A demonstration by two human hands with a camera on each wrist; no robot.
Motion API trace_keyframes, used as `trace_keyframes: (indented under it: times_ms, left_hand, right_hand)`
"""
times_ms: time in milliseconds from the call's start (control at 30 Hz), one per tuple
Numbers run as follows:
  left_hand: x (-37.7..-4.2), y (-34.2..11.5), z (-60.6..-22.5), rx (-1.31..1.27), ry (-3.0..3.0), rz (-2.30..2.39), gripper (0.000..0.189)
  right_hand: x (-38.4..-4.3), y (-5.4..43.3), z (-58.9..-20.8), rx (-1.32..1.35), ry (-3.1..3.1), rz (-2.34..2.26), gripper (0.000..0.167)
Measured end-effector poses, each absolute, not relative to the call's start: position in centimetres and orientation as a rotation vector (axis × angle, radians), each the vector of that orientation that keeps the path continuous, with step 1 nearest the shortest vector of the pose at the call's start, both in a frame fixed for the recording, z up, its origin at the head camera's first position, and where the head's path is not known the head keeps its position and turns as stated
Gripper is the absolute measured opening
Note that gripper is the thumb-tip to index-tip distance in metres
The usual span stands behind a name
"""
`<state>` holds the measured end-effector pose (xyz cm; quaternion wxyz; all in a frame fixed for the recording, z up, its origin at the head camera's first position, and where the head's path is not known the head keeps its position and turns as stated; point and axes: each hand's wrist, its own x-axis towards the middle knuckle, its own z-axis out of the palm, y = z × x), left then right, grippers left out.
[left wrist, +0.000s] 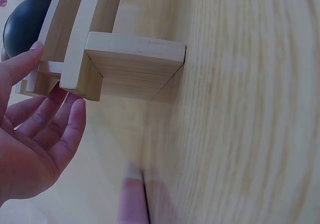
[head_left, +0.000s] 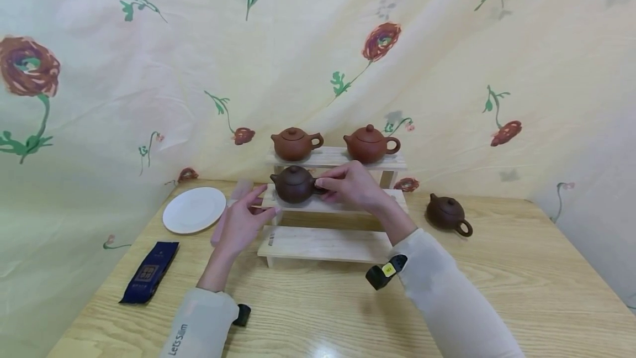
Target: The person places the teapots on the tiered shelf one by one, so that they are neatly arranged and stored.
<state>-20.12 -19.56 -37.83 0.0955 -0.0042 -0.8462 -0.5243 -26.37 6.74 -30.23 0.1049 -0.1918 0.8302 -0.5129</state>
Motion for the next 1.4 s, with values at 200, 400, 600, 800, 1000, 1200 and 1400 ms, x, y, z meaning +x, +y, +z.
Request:
trace_keyframes:
  times_ms: [200, 400, 600, 800, 1000, 1200, 1400]
  left_hand:
    - [-20.14, -19.57, -37.81, -0.014, -2.515, -1.549, 0.069]
    - [-20.16, -19.61, -37.82, -0.013, -2.517, -1.536, 0.069]
    - [-20.18, -19.65, -37.86, -0.023, -2.513, -1.538, 0.069]
    - [-20.24, -19.67, -37.97, -0.022, -2.515, -1.533, 0.068]
    - [-20.20, -19.61, -37.86, -0.027, -2.510, -1.536, 0.068]
    - [-20.11, -19.55, -37.80, -0.016, -2.507, -1.547, 0.068]
    - [-20.02, -19.47, -37.82, -0.016, -2.505, -1.540, 0.067]
  right_hand:
    - [-26.45, 6.39, -30.28, -0.591, 2.447, -1.495, 0.020]
    - [-26.69, 6.18, -30.51, -0.599, 2.427, -1.500, 0.019]
    - [-26.76, 6.36, -30.66, -0.611, 2.404, -1.497, 0.019]
    - [-26.85, 6.53, -30.74, -0.629, 2.380, -1.501, 0.020]
    - [-26.87, 6.65, -30.52, -0.617, 2.358, -1.500, 0.020]
    - [-27.01, 6.75, -30.49, -0.587, 2.352, -1.484, 0.020]
    - [-26.94, 6.78, -30.45, -0.587, 2.370, -1.460, 0.020]
